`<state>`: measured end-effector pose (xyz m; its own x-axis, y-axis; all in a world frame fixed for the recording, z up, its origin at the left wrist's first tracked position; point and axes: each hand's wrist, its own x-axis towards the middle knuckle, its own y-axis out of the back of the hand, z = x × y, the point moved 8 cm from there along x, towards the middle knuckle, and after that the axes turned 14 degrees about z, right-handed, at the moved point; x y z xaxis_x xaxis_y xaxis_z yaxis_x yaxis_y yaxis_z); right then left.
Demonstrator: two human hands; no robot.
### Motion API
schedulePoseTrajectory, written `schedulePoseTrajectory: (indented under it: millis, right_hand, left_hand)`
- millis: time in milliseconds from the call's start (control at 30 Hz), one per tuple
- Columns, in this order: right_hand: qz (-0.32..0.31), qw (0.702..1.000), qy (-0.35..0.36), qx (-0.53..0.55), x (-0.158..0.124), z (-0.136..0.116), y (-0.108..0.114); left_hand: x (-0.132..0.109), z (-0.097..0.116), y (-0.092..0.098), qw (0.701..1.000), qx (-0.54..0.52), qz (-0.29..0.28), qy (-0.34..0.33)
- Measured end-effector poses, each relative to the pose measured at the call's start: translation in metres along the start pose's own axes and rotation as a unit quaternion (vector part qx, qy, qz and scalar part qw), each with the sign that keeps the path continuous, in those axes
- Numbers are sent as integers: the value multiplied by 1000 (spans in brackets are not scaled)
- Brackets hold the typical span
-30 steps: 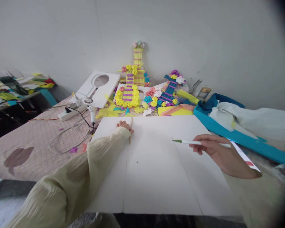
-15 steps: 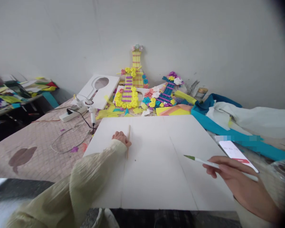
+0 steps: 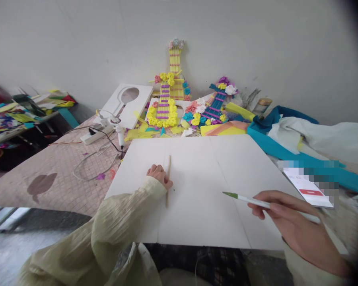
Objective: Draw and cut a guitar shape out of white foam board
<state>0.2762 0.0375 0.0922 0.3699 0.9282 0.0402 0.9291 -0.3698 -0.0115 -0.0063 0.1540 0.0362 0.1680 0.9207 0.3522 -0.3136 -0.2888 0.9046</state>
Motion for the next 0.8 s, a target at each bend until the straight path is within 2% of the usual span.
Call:
schedulePoseTrajectory:
  millis: [267, 400, 567, 667, 800]
  right_hand:
    - [-37, 999, -1, 23, 5, 0, -29]
    - [-45, 999, -2, 4, 20, 1, -54]
    - [-100, 995, 20, -3, 29, -12, -86]
    - [-110, 992, 50, -18, 26, -27, -87]
    - [-94, 987, 83, -97, 21, -42, -61]
  left_hand:
    - [-3, -2, -4, 1000, -10, -5, 1]
    - [-5, -1, -3, 1000, -5, -2, -7]
    - [-7, -3, -1, 1000, 4, -5, 9]
    - [-7, -3, 1, 1000, -12, -4, 5]
    - [-8, 0, -4, 998, -32, -35, -43]
